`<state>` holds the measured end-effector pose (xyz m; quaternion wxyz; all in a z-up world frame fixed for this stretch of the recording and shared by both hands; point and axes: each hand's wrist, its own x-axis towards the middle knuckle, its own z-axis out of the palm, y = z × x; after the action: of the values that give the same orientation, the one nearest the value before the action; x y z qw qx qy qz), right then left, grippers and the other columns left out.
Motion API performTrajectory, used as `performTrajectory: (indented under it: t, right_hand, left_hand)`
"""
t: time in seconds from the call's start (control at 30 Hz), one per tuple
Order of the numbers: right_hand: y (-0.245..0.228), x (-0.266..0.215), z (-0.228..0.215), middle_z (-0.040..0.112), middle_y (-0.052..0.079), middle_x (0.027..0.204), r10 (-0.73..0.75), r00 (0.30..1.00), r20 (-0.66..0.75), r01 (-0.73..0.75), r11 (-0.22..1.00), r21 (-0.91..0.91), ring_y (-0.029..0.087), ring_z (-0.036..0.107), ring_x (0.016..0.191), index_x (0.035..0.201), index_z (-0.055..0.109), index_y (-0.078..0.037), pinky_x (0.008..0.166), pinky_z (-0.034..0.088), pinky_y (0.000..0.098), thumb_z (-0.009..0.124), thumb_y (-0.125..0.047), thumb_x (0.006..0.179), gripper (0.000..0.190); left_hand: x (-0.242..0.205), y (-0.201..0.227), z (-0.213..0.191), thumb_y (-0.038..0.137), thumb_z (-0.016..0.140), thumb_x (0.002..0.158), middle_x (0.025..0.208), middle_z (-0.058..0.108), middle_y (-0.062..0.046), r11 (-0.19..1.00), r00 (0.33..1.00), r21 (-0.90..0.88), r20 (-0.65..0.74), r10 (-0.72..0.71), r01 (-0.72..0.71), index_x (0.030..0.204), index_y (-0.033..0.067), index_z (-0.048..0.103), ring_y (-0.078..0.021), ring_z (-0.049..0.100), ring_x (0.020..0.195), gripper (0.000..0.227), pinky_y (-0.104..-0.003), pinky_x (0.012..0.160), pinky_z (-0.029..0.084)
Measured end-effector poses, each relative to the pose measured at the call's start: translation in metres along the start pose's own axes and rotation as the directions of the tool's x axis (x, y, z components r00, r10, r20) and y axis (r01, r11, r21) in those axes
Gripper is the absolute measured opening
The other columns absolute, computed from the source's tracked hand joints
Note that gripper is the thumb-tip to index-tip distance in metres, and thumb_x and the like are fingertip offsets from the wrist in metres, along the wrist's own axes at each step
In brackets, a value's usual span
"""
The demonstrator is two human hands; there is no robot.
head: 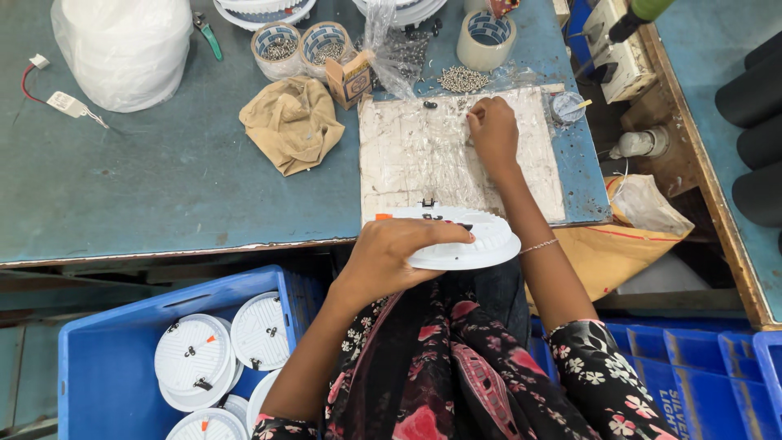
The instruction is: The person unpacks a white circular LED light from a plastic bag, places it on the table, and attaches a black mounting bracket using a green power drill. They repeat this process for multiple units, placing the finished lights into a blue crate.
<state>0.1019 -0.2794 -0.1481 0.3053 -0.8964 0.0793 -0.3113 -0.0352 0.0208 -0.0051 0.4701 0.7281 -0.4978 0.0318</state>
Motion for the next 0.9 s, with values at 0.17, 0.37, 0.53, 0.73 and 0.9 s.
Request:
performTrajectory:
  t: [0.17, 0.37, 0.53, 0.73, 0.9]
  right_hand:
    - [-0.003, 0.003, 0.006, 0.066, 0.012, 0.092, 0.006, 1.000, 0.001, -0.006, 0.990, -0.141, 0.032, 0.068, 0.079, 0.085, 0.068, -0.004, 0.068, 0.053, 0.0415, 0.078, -0.006, 0.087, 0.010]
    - [-0.016, 0.010, -0.023, 0.074, 0.005, 0.082, 0.151, 0.979, 0.134, -0.182, 0.948, 0.262, 0.011, 0.068, 0.073, 0.091, 0.074, -0.003, 0.069, 0.054, 0.0274, 0.076, -0.010, 0.088, 0.008]
    - [-0.077, -0.036, -0.140, 0.068, 0.005, 0.092, 0.004, 0.904, 0.427, -0.319, 0.672, 0.669, 0.009, 0.058, 0.080, 0.096, 0.071, 0.001, 0.074, 0.046, 0.0245, 0.072, -0.004, 0.092, 0.006]
    - [-0.142, -0.088, -0.214, 0.059, 0.005, 0.100, -0.154, 0.742, 0.653, -0.424, 0.646, 0.634, 0.013, 0.056, 0.092, 0.098, 0.076, 0.002, 0.080, 0.045, 0.0246, 0.075, 0.000, 0.086, 0.012]
    - [-0.157, -0.092, -0.213, 0.060, 0.002, 0.101, -0.214, 0.694, 0.688, -0.360, 0.724, 0.588, 0.012, 0.055, 0.094, 0.099, 0.078, -0.002, 0.082, 0.044, 0.0242, 0.077, -0.004, 0.083, 0.016]
  left_hand:
    - [0.001, 0.000, 0.001, 0.018, 0.080, 0.081, 0.115, 0.077, 0.004, 1.000, 1.000, 0.028, 0.000, -0.001, 0.001, 0.119, 0.0235, 0.073, -0.0193, 0.075, 0.102, 0.039, -0.032, 0.084, 0.059]
    - [0.002, 0.000, 0.002, 0.018, 0.079, 0.083, 0.116, 0.076, 0.005, 1.000, 1.000, 0.020, -0.015, 0.012, -0.012, 0.119, 0.0237, 0.073, -0.0179, 0.075, 0.103, 0.037, -0.032, 0.087, 0.060]
    - [0.003, 0.003, 0.003, 0.021, 0.080, 0.084, 0.113, 0.077, 0.006, 0.999, 0.999, 0.036, -0.029, -0.021, 0.022, 0.117, 0.0237, 0.073, -0.0178, 0.075, 0.101, 0.034, -0.032, 0.085, 0.060]
    - [0.002, 0.002, 0.005, 0.020, 0.079, 0.085, 0.111, 0.077, 0.004, 0.999, 0.998, 0.052, -0.067, 0.012, -0.008, 0.116, 0.0234, 0.073, -0.0189, 0.076, 0.101, 0.032, -0.033, 0.083, 0.059]
    - [0.003, 0.004, 0.006, 0.023, 0.082, 0.083, 0.107, 0.077, 0.003, 0.998, 0.997, 0.053, -0.073, -0.015, 0.019, 0.115, 0.0240, 0.073, -0.0202, 0.076, 0.094, 0.034, -0.034, 0.078, 0.058]
